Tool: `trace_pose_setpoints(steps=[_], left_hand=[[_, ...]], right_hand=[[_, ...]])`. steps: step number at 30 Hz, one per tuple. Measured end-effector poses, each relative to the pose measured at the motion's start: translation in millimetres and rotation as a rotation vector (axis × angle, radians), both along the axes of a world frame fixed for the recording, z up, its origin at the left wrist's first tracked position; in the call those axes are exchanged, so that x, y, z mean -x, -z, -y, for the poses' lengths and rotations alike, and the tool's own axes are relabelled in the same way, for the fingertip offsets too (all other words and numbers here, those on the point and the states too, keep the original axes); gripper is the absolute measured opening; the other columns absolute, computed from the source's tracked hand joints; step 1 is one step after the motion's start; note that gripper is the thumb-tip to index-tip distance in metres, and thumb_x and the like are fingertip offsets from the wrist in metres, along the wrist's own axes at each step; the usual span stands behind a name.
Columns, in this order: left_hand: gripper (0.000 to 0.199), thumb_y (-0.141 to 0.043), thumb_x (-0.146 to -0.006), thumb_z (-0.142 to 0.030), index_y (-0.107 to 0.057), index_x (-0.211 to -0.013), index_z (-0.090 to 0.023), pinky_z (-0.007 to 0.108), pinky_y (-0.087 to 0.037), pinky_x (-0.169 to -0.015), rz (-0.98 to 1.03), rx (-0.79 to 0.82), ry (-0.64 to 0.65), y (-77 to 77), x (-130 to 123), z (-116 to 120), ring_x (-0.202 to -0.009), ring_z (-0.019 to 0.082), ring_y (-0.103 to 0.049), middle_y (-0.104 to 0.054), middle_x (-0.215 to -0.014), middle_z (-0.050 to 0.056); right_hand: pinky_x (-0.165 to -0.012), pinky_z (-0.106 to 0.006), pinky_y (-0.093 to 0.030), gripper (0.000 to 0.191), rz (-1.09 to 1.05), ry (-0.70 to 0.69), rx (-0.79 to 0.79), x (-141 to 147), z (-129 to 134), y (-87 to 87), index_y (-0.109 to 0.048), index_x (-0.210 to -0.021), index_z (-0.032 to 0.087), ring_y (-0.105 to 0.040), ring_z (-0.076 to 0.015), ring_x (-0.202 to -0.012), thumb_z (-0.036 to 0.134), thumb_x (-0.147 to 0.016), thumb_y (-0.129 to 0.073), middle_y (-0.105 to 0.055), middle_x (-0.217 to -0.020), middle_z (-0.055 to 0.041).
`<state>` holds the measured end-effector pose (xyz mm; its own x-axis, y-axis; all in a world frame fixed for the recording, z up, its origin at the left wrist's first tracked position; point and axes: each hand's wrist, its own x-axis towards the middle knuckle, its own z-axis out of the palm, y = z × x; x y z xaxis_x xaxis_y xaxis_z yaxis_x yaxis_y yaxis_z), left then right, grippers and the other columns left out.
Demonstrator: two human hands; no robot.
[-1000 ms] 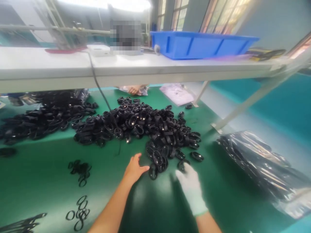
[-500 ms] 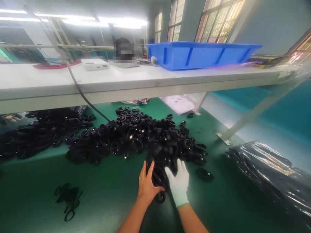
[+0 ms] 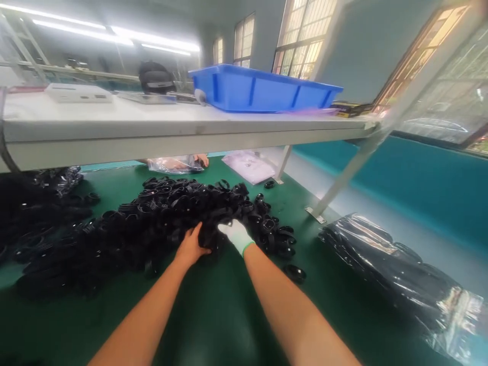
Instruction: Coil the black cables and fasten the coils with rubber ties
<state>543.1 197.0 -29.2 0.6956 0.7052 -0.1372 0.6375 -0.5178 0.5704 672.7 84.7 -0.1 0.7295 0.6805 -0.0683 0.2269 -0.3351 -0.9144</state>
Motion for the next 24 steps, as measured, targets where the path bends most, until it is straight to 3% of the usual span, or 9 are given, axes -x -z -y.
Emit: trace_pose_setpoints(steps=[2,4,6,8,10,13,16,20,24], left_hand=[[0.096,-0.076,-0.059,-0.022,-0.027,-0.141,-0.026,0.035,-0.040,-0.098,-0.038,-0.004,0.032,-14.5,2,1,-0.123,0.029,-0.046,-0.036,-0.141,0.012],[0.089,-0.072,-0.062,-0.023,-0.030,-0.140,-0.027,0.036,-0.040,-0.097,-0.065,-0.016,0.051,-27.9,13,9,-0.125,0.030,-0.043,-0.034,-0.143,0.010],[0.076,-0.063,-0.072,-0.027,-0.030,-0.140,-0.028,0.038,-0.042,-0.095,-0.081,-0.082,0.017,-33.5,30,26,-0.127,0.030,-0.039,-0.031,-0.146,0.008],[0.064,-0.051,-0.081,-0.033,-0.029,-0.140,-0.028,0.040,-0.043,-0.093,-0.101,-0.200,-0.071,-25.9,51,51,-0.128,0.029,-0.037,-0.032,-0.145,0.008],[0.070,-0.052,-0.079,-0.043,-0.025,-0.142,-0.025,0.043,-0.041,-0.094,-0.153,-0.274,-0.153,-5.6,69,78,-0.128,0.032,-0.036,-0.033,-0.143,0.012],[0.084,-0.055,-0.076,-0.048,-0.016,-0.144,-0.018,0.046,-0.036,-0.099,-0.183,-0.303,-0.190,31.2,81,109,-0.129,0.035,-0.033,-0.029,-0.143,0.018],[0.075,-0.048,-0.082,-0.045,-0.018,-0.143,-0.015,0.044,-0.036,-0.100,-0.137,-0.308,-0.246,46.8,72,114,-0.130,0.034,-0.031,-0.028,-0.143,0.018],[0.060,-0.049,-0.082,-0.039,-0.033,-0.135,-0.015,0.046,-0.038,-0.095,-0.141,-0.277,-0.274,26.0,51,100,-0.124,0.035,-0.037,-0.034,-0.139,0.018],[0.053,-0.059,-0.075,-0.031,-0.043,-0.125,-0.022,0.048,-0.041,-0.087,-0.166,-0.043,-0.312,4.5,51,99,-0.114,0.035,-0.047,-0.051,-0.121,0.013]], right_hand=[[-0.083,-0.039,-0.049,0.031,0.040,-0.005,0.011,0,38,-10.0,-0.056,-0.111,0.016,-0.059,-0.0195,-0.095,0.033,-0.086,-0.057,-0.059,-0.110,-0.0069],[-0.093,-0.037,-0.045,0.033,0.110,0.035,0.004,1,93,-13.6,-0.059,-0.111,0.020,-0.058,-0.0201,-0.102,0.035,-0.081,-0.061,-0.061,-0.112,-0.0048],[-0.106,-0.041,-0.030,0.043,0.190,0.170,0.016,-2,154,-7.4,-0.053,-0.122,0.019,-0.043,-0.0250,-0.122,0.038,-0.083,-0.054,-0.049,-0.131,-0.0089],[-0.111,-0.051,-0.009,0.068,0.253,0.335,0.091,-8,200,8.9,-0.041,-0.133,0.009,-0.016,-0.0355,-0.136,0.039,-0.075,-0.060,-0.023,-0.147,-0.0180],[-0.108,-0.056,-0.010,0.093,0.316,0.443,0.272,-15,218,29.6,-0.031,-0.139,0.006,-0.015,-0.0420,-0.135,0.040,-0.061,-0.070,-0.020,-0.147,-0.0218],[-0.106,-0.053,-0.017,0.100,0.370,0.416,0.332,-21,185,52.5,-0.027,-0.142,0.014,-0.016,-0.0417,-0.134,0.040,-0.057,-0.072,-0.020,-0.149,-0.0152],[-0.105,-0.053,-0.017,0.099,0.381,0.461,0.333,-30,118,56.4,-0.018,-0.144,0.011,-0.015,-0.0411,-0.134,0.044,-0.064,-0.066,-0.015,-0.149,-0.0204],[-0.105,-0.055,-0.013,0.106,0.365,0.457,0.325,-51,55,45.7,-0.018,-0.144,0.007,-0.017,-0.0428,-0.133,0.051,-0.060,-0.068,-0.019,-0.146,-0.0262],[-0.097,-0.064,-0.020,0.094,0.299,0.446,0.321,-55,54,36.5,-0.026,-0.141,0.011,-0.023,-0.0457,-0.129,0.055,-0.066,-0.061,-0.022,-0.144,-0.0274]])
